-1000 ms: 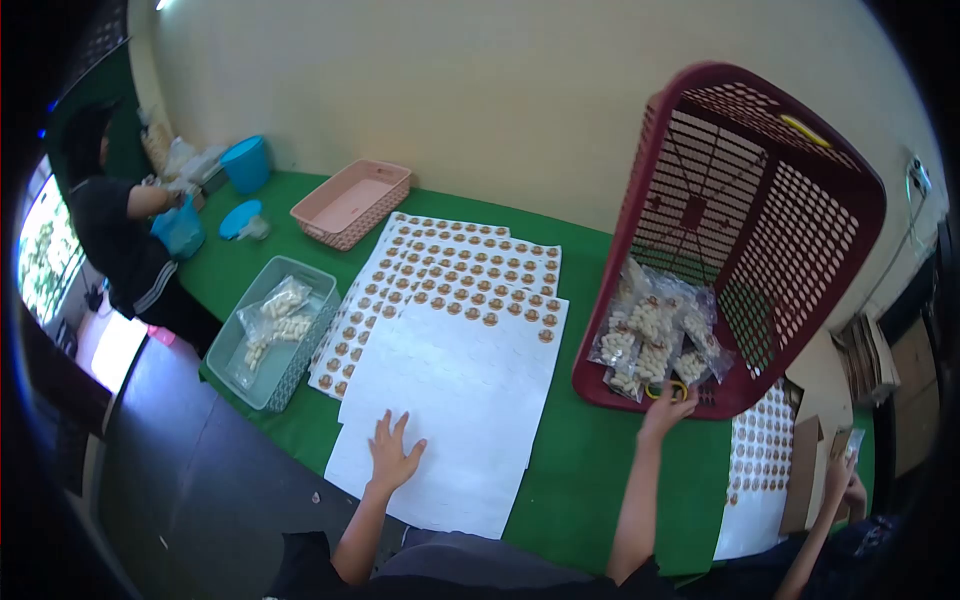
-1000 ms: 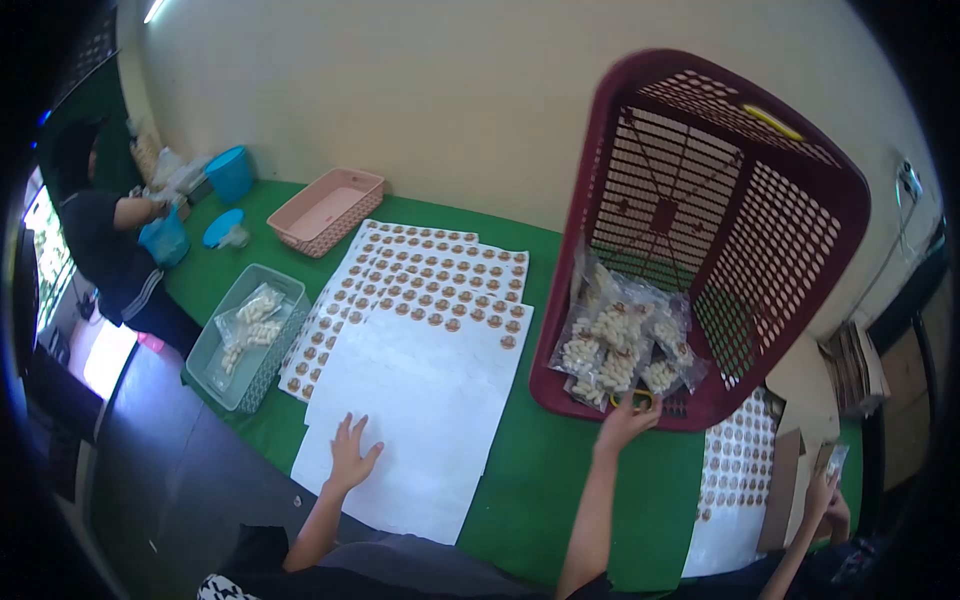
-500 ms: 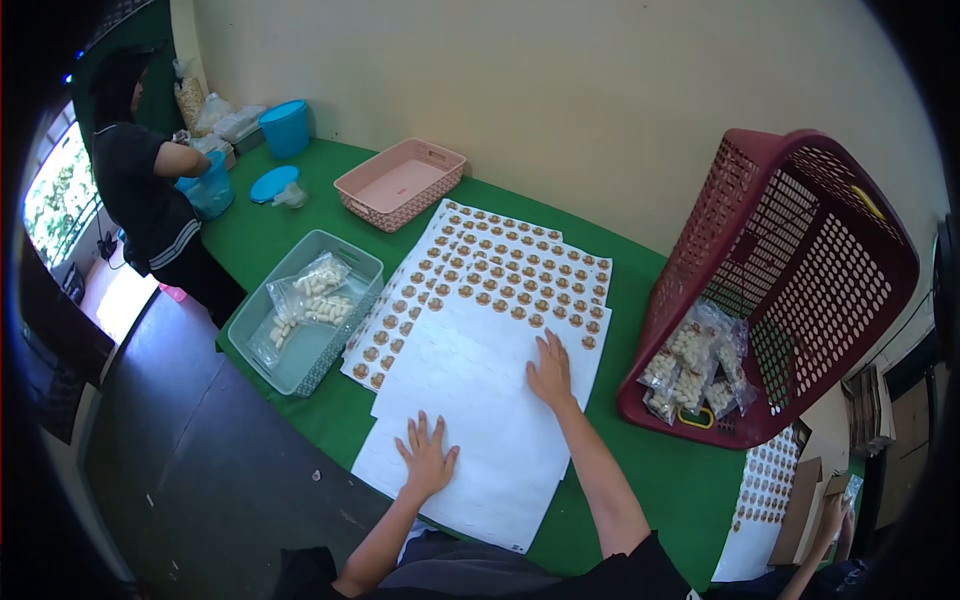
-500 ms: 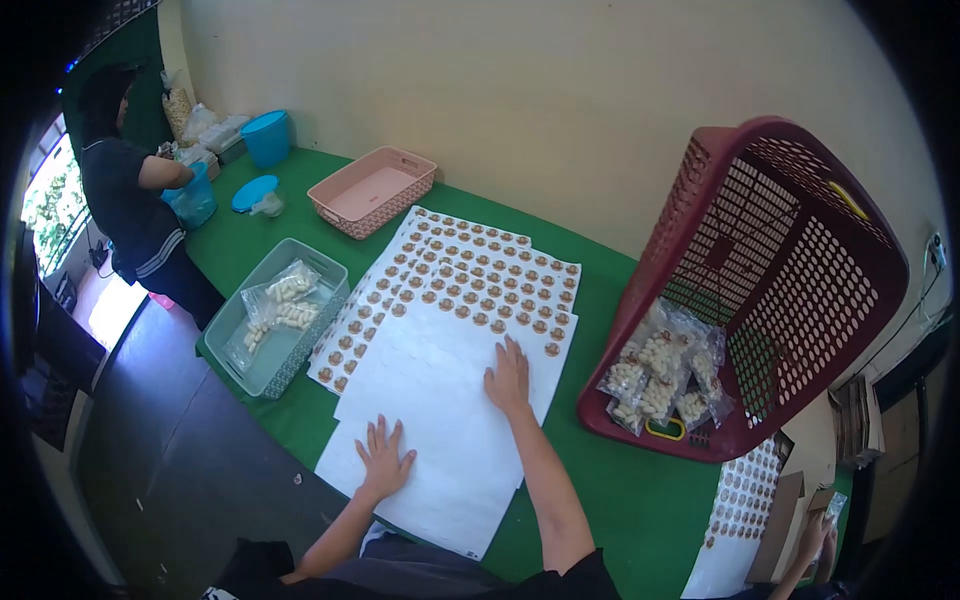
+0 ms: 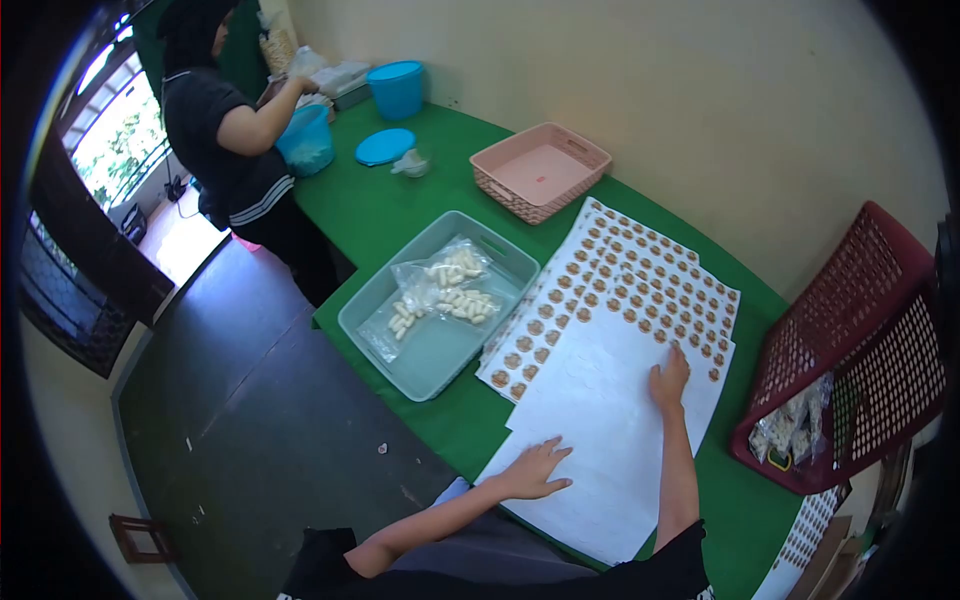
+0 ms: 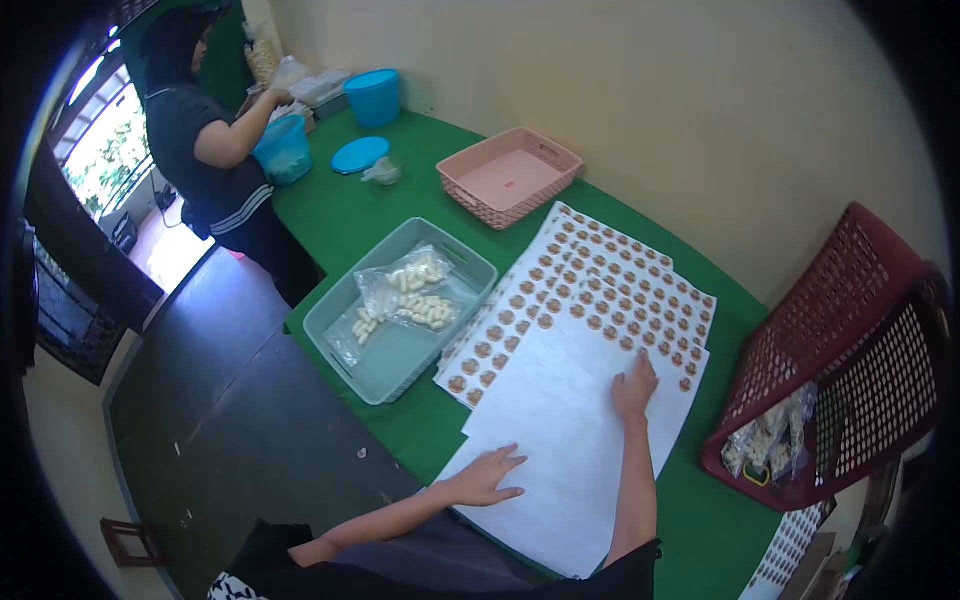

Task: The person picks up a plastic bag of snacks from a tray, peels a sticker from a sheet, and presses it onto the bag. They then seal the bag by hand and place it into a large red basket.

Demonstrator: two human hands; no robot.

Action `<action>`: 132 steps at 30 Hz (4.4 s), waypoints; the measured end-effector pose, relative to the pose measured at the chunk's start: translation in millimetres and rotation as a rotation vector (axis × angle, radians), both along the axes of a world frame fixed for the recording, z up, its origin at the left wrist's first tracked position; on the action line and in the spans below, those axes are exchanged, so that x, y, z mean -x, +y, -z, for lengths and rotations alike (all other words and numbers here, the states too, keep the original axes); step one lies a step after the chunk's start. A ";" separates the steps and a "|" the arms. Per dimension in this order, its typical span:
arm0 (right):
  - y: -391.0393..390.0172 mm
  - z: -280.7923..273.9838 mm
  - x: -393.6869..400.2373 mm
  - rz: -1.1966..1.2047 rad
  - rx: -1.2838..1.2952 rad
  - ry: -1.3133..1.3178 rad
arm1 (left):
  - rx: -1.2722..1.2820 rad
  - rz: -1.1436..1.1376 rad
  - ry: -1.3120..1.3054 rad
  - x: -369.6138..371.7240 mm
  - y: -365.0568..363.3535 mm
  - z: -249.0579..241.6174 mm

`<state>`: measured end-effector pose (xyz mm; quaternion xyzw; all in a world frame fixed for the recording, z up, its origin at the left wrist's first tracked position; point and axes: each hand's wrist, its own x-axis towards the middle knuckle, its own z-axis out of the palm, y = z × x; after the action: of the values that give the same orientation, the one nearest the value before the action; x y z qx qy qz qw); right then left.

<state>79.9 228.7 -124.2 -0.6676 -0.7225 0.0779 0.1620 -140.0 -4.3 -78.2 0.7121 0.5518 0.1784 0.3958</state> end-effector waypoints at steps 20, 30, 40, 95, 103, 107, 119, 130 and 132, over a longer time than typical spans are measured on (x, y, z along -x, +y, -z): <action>-230.7 -36.3 44.0 0.523 -0.120 1.535 | -0.198 -1.371 -1.063 219.3 129.7 19.9; -241.5 -107.2 106.1 0.150 0.104 1.965 | 0.115 -0.608 -1.322 139.1 61.9 -107.2; -242.6 -135.1 136.5 -0.031 0.272 2.153 | 0.343 -0.518 -1.418 85.5 32.3 -96.8; -259.5 -181.7 164.9 -0.325 -0.473 0.493 | 0.288 -0.073 -0.980 91.3 -1.4 -118.2; -255.7 -151.4 133.7 -0.116 0.222 1.143 | 0.142 0.082 -0.784 76.0 6.8 -111.6; -265.0 -150.1 129.6 -0.110 0.345 1.279 | 0.166 0.099 -0.728 65.9 10.9 -106.6; -276.9 -138.7 54.6 0.030 0.083 1.280 | 0.311 0.123 -0.852 -0.9 4.9 -112.6; -305.1 -132.2 -46.8 -0.018 0.203 1.317 | 0.374 0.099 -0.769 -112.2 -21.2 -104.7; -308.5 -130.6 -62.1 0.003 0.212 1.386 | 0.402 0.121 -0.786 -131.5 -22.1 -98.3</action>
<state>142.0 -79.9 6.5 -0.4772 -0.4401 0.5557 0.5194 -8.5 -26.4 20.2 0.5300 0.3403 0.3011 0.7160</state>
